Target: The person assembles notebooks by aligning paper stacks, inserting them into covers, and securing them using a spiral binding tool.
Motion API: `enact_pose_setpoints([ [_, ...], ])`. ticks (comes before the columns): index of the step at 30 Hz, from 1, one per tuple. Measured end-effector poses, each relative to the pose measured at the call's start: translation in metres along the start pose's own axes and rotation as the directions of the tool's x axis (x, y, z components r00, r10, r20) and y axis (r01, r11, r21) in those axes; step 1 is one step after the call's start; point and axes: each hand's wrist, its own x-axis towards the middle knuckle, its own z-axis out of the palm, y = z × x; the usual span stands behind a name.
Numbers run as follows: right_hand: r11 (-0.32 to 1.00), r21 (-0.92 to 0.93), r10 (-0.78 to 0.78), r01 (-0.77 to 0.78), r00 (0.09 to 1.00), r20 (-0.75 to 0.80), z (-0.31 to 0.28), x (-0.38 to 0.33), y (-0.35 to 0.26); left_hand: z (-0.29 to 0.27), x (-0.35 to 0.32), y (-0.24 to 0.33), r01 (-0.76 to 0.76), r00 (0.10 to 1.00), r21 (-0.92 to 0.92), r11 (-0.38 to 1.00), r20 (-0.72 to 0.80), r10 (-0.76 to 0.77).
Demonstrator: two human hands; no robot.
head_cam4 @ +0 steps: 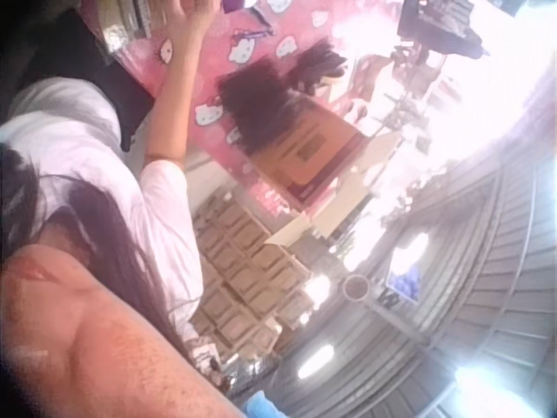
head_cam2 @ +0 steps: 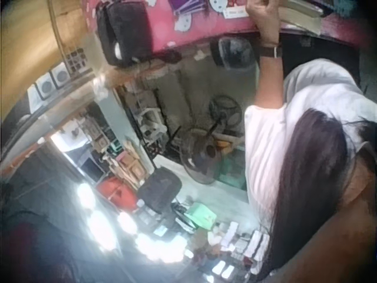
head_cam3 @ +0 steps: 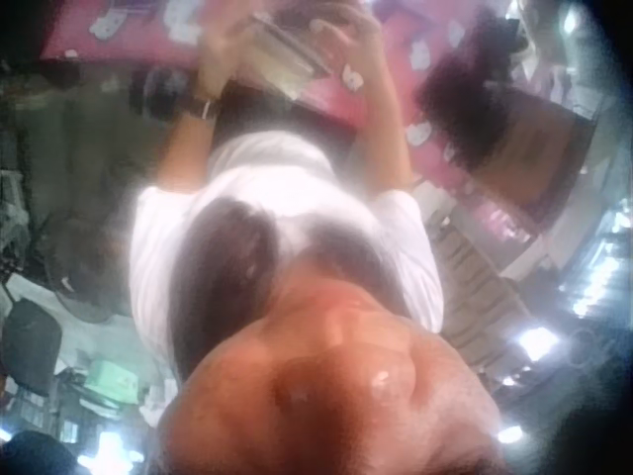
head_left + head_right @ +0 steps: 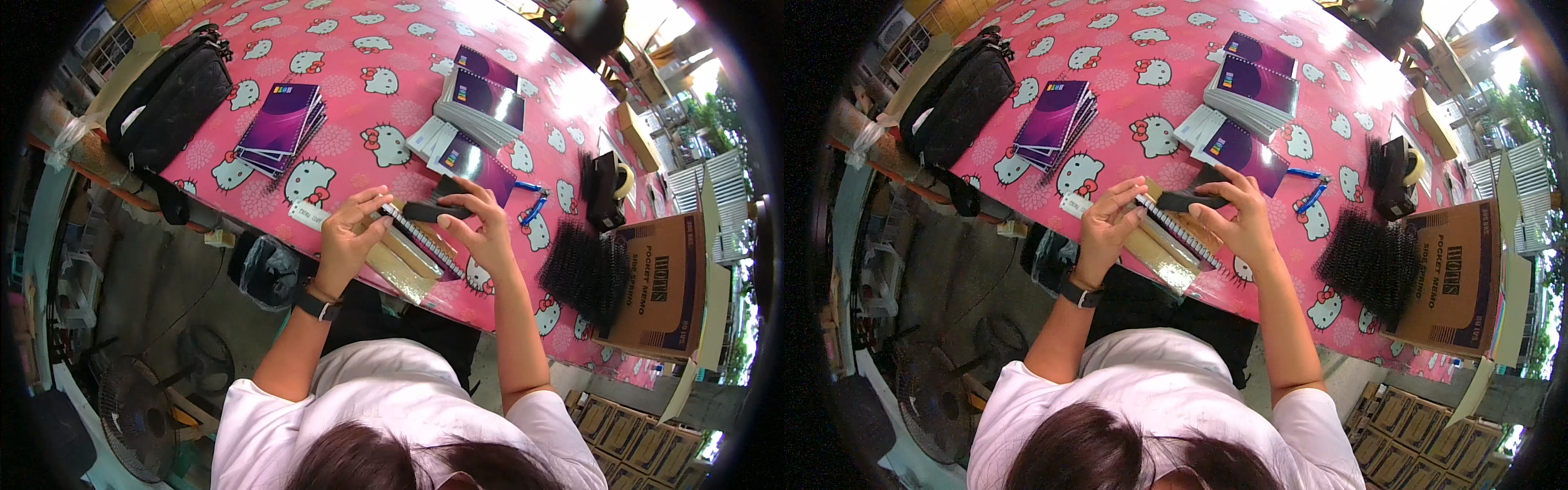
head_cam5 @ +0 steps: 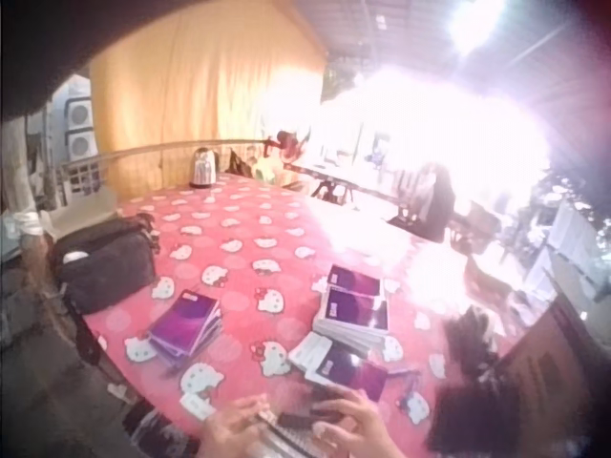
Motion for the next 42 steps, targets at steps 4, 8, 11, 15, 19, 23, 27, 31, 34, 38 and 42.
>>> enact_pose_setpoints([
  [4, 0.928, 0.35, -0.205, 0.13, 0.961, 0.187, 0.006, -0.008, -0.015, -0.002, 0.0, -0.003, 0.03, 0.999, -0.017, 0.999, -0.038, -0.031],
  [8, 0.982, 0.185, -0.019, 0.029, 0.998, -0.053, 0.0, -0.021, 0.008, -0.005, 0.0, 0.006, -0.11, 0.994, 0.202, 0.973, 0.048, 0.102],
  [11, 0.962, 0.271, 0.049, -0.025, 0.995, -0.084, -0.01, -0.058, 0.028, -0.004, 0.005, 0.023, -0.231, 0.973, 0.416, 0.88, 0.089, 0.214],
  [15, 0.981, -0.163, 0.099, -0.11, 0.992, -0.075, -0.016, -0.087, 0.042, 0.003, 0.011, 0.044, -0.278, 0.949, 0.346, 0.896, 0.241, 0.201],
  [19, 0.989, -0.134, 0.046, -0.068, 0.986, -0.159, -0.023, -0.083, 0.009, 0.024, 0.01, 0.062, -0.271, 0.935, 0.29, 0.918, 0.307, 0.179],
  [23, 0.966, 0.26, 0.064, -0.015, 0.982, -0.179, 0.0, -0.066, -0.055, 0.036, 0.007, 0.073, -0.262, 0.942, 0.284, 0.922, 0.281, 0.181],
  [27, 0.925, 0.38, 0.101, 0.01, 0.957, -0.271, 0.014, -0.066, -0.054, 0.042, 0.004, 0.068, -0.188, 0.967, 0.188, 0.964, 0.205, 0.149],
  [31, 0.953, 0.283, -0.018, 0.108, 0.953, -0.301, 0.012, -0.065, -0.05, 0.038, 0.006, 0.067, -0.281, 0.936, 0.197, 0.939, 0.27, 0.224],
  [34, 0.962, 0.234, -0.068, 0.138, 0.957, -0.283, 0.012, -0.061, -0.056, 0.035, 0.004, 0.067, -0.305, 0.93, 0.203, 0.931, 0.274, 0.245],
  [38, 0.989, 0.007, -0.136, 0.146, 0.939, -0.317, 0.008, -0.059, -0.052, 0.039, 0.004, 0.062, -0.385, 0.902, 0.219, 0.897, 0.296, 0.315],
  [42, 0.982, -0.072, -0.185, 0.172, 0.951, -0.246, 0.005, -0.057, -0.057, 0.039, 0.002, 0.063, -0.261, 0.947, 0.227, 0.938, 0.251, 0.202],
])
